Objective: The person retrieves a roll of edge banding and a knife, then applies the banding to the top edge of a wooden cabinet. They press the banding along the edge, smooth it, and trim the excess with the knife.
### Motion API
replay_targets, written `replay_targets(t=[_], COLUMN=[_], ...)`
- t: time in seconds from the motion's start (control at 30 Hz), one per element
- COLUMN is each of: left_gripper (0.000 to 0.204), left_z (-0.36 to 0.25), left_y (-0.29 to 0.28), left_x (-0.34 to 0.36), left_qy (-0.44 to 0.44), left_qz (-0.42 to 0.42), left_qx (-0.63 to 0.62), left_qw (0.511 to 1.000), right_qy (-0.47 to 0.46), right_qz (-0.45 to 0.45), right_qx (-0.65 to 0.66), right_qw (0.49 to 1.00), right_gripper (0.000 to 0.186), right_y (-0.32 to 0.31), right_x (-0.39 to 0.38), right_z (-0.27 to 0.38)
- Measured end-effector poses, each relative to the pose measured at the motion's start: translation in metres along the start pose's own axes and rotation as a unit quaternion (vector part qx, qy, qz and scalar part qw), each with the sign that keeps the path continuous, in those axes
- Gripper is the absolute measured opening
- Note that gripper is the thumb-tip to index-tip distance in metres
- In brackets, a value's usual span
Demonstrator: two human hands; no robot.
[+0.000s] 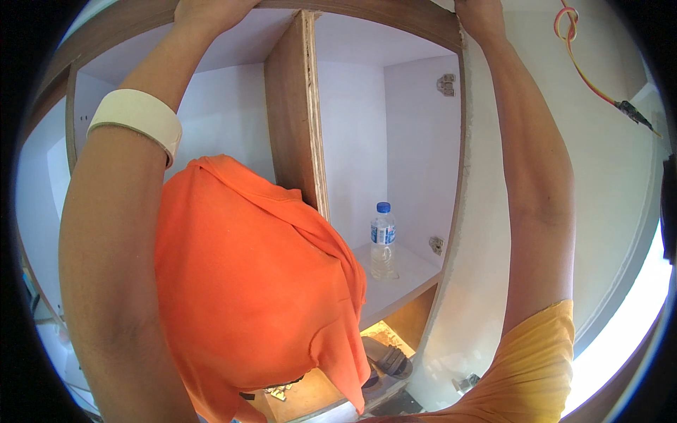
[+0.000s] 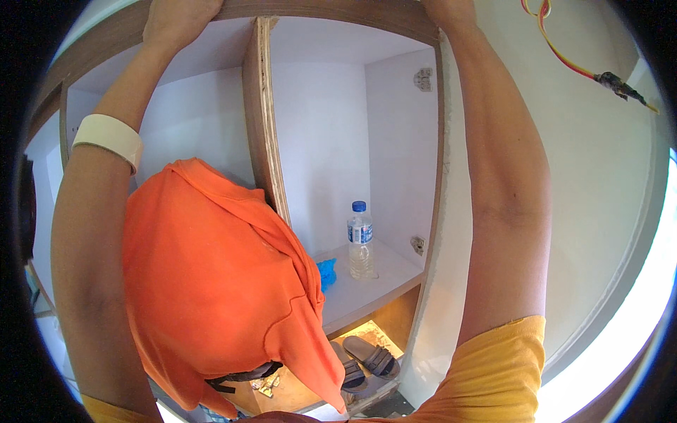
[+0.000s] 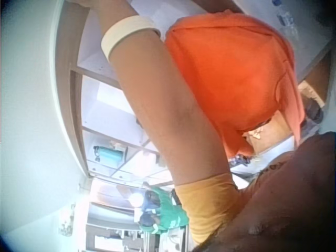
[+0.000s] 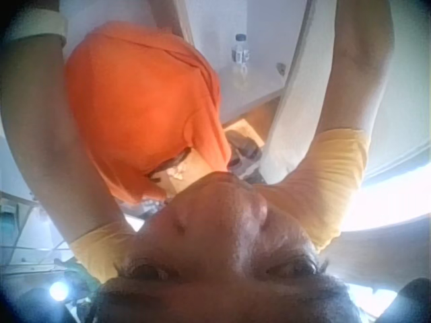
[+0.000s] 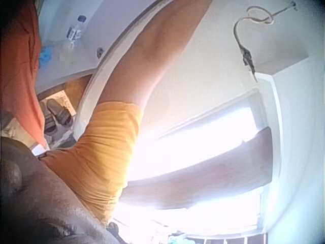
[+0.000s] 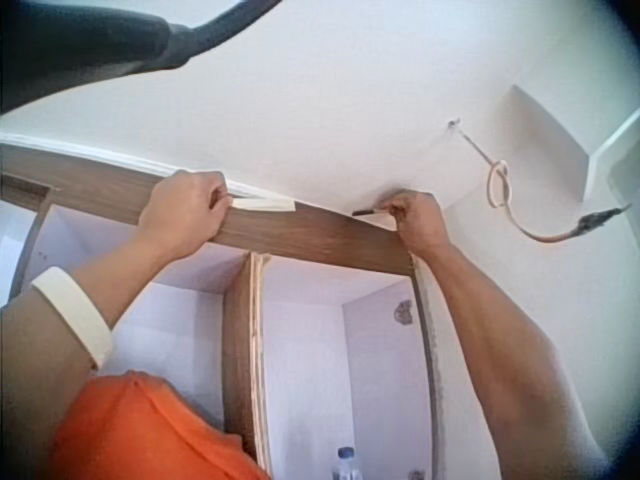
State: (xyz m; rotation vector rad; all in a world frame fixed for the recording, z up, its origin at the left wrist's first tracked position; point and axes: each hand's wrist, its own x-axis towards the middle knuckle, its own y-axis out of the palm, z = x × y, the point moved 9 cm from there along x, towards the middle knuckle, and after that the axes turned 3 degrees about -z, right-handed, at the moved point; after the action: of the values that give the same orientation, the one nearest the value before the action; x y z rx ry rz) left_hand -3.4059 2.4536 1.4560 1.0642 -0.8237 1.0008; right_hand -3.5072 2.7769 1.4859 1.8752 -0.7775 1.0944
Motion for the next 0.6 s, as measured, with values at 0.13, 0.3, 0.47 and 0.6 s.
replay_targets(t=[0.13, 0.3, 0.47, 0.6], left_gripper=[0.021, 0.021, 0.021, 0.021], left_z=[-0.002, -0.006, -0.005, -0.006], left_y=[-0.003, -0.007, -0.010, -0.008], left_x=[-0.001, -0.004, -0.005, -0.004], left_qy=[0.004, 0.002, -0.006, -0.006], left_qz=[-0.004, 0.000, 0.003, 0.000], left_qx=[0.004, 0.000, 0.002, -0.005], left_qw=[1.000, 1.000, 1.000, 1.000], right_qy=[0.002, -0.005, 0.028, -0.023], right_qz=[0.010, 0.020, 0.012, -0.008], right_qx=[0.002, -0.058, -0.018, 0.008], right_qw=[1.000, 0.998, 0.999, 1.000], right_gripper=[0.026, 0.026, 0.023, 0.021], right_y=[0.003, 0.000, -0.006, -0.006], right_x=[0.000, -0.001, -0.005, -0.001], right_z=[-0.005, -0.012, -0.008, 0.002])
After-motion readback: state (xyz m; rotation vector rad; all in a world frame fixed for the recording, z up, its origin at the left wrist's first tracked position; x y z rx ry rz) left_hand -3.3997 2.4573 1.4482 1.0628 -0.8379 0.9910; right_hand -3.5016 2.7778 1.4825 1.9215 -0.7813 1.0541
